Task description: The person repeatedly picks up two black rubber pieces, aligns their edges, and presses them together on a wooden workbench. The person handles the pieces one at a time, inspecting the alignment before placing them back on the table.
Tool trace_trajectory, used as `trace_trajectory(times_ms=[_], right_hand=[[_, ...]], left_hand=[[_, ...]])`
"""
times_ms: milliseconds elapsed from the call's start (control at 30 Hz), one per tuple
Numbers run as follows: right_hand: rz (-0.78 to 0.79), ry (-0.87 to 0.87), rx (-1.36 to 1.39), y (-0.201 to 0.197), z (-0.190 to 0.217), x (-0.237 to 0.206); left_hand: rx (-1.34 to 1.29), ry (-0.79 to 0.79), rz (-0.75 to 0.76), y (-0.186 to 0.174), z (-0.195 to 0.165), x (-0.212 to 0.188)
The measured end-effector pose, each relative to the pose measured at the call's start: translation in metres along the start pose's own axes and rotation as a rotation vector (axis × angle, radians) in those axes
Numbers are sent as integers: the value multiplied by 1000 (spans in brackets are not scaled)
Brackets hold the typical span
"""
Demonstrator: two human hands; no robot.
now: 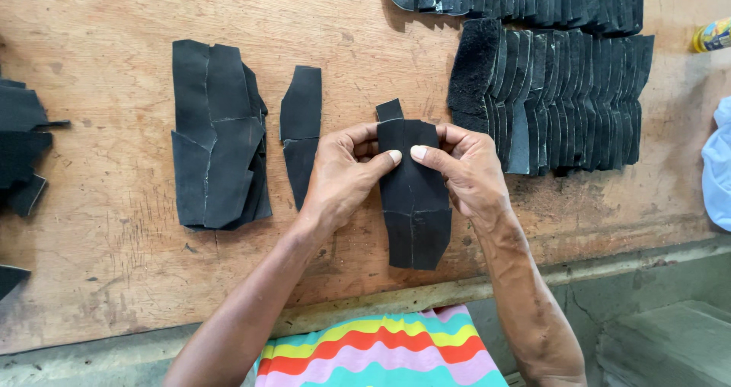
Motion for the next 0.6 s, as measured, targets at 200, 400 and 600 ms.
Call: trace_trajectory(times_ms=[200,400,600], right_hand=[[75,-40,-75,1,7,0],[88,-140,-114,8,19,-2],[-41,-176,-25,13,17,-13]], left_hand=[[11,-3,41,2,-5,-2],[-58,27,19,1,-3,-4],[-174,71,-30,-2,2,-4]])
Point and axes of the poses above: each hand's wrist, its own x-axis towards the middle knuckle, its own y-axis out of the palm, z = x × y, the point moved 9 cm from there along x, towards the middle knuckle, and after that the axes turned 3 degrees about -x, right-handed, at the moved point
